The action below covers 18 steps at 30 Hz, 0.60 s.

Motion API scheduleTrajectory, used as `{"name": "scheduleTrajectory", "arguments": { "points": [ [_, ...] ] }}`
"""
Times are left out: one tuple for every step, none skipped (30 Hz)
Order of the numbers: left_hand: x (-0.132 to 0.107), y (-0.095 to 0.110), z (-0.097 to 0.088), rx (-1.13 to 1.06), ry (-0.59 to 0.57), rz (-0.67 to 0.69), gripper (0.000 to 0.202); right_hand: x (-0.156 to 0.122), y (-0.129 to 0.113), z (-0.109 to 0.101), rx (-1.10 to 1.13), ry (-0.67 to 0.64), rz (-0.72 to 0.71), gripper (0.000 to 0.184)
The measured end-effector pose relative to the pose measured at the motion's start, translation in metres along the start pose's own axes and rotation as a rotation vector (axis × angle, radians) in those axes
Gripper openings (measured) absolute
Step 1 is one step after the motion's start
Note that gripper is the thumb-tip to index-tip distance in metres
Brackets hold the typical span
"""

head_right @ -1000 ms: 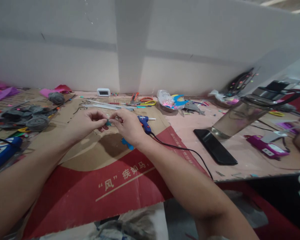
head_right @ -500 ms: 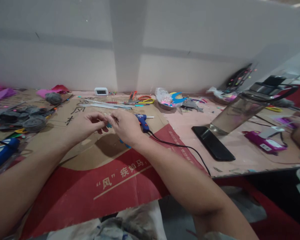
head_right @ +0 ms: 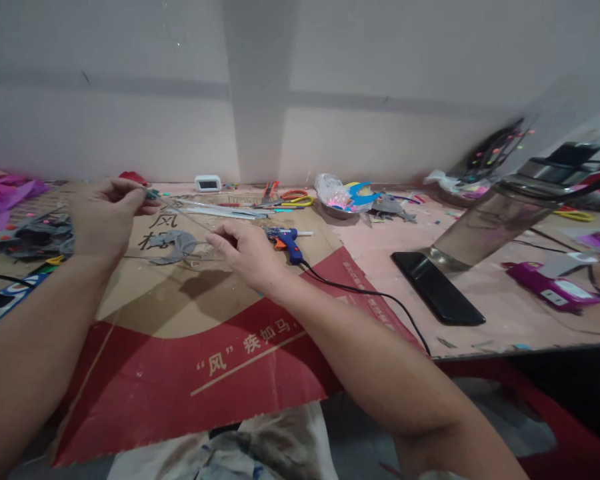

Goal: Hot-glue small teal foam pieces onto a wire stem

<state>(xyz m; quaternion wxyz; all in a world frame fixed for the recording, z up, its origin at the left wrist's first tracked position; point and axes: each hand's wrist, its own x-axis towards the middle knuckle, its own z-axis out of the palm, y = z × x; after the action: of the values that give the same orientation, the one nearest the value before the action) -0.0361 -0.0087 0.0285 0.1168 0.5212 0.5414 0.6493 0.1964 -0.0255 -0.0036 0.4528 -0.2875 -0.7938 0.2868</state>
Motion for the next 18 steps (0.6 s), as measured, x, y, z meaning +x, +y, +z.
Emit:
{"name": "scheduleTrajectory", "arguments": {
  "points": [
    [0.005, -0.004, -0.003, -0.055, 0.046, -0.012, 0.003, -0.001, -0.002, 0.000, 0.051, -0.007, 0.006, 0.023],
    [0.010, -0.007, -0.005, -0.096, 0.081, -0.040, 0.003, -0.001, -0.005, 0.000, 0.107, -0.014, 0.012, 0.023],
    [0.014, -0.011, -0.007, -0.124, 0.117, -0.065, 0.004, -0.002, -0.008, 0.000, 0.170, -0.021, 0.020, 0.024],
    [0.017, -0.013, -0.009, -0.147, 0.144, -0.094, 0.005, -0.002, -0.012, -0.001, 0.238, -0.031, 0.028, 0.024],
    [0.019, -0.015, -0.010, -0.167, 0.164, -0.120, 0.006, -0.003, -0.016, -0.002, 0.310, -0.045, 0.037, 0.024],
    [0.020, -0.016, -0.011, -0.187, 0.181, -0.138, 0.007, -0.004, -0.021, -0.003, 0.384, -0.064, 0.047, 0.024],
    [0.020, -0.017, -0.011, -0.207, 0.193, -0.153, 0.008, -0.005, -0.026, -0.005, 0.457, -0.089, 0.057, 0.024],
    [0.019, -0.017, -0.011, -0.227, 0.197, -0.164, 0.009, -0.006, -0.031, -0.008, 0.525, -0.116, 0.066, 0.024],
    [0.018, -0.017, -0.011, -0.245, 0.199, -0.170, 0.010, -0.008, -0.037, -0.010, 0.583, -0.142, 0.073, 0.024],
    [0.017, -0.017, -0.010, -0.263, 0.200, -0.174, 0.011, -0.010, -0.042, -0.013, 0.633, -0.165, 0.076, 0.024],
    [0.017, -0.017, -0.010, -0.277, 0.198, -0.176, 0.011, -0.012, -0.047, -0.016, 0.672, -0.182, 0.075, 0.023],
    [0.016, -0.017, -0.009, -0.287, 0.201, -0.182, 0.012, -0.014, -0.052, -0.019, 0.702, -0.195, 0.068, 0.022],
    [0.015, -0.018, -0.009, -0.291, 0.208, -0.189, 0.013, -0.017, -0.057, -0.022, 0.721, -0.204, 0.054, 0.020],
    [0.015, -0.019, -0.008, -0.290, 0.216, -0.196, 0.014, -0.019, -0.062, -0.026, 0.730, -0.213, 0.034, 0.020],
    [0.015, -0.020, -0.008, -0.289, 0.224, -0.203, 0.014, -0.021, -0.067, -0.031, 0.729, -0.223, 0.010, 0.019],
    [0.015, -0.022, -0.008, -0.287, 0.229, -0.210, 0.014, -0.023, -0.073, -0.036, 0.716, -0.235, -0.014, 0.019],
    [0.015, -0.023, -0.008, -0.286, 0.231, -0.216, 0.014, -0.025, -0.080, -0.041, 0.692, -0.249, -0.039, 0.020],
    [0.016, -0.025, -0.008, -0.287, 0.232, -0.222, 0.014, -0.027, -0.088, -0.047, 0.661, -0.267, -0.063, 0.021]
  ]
}}
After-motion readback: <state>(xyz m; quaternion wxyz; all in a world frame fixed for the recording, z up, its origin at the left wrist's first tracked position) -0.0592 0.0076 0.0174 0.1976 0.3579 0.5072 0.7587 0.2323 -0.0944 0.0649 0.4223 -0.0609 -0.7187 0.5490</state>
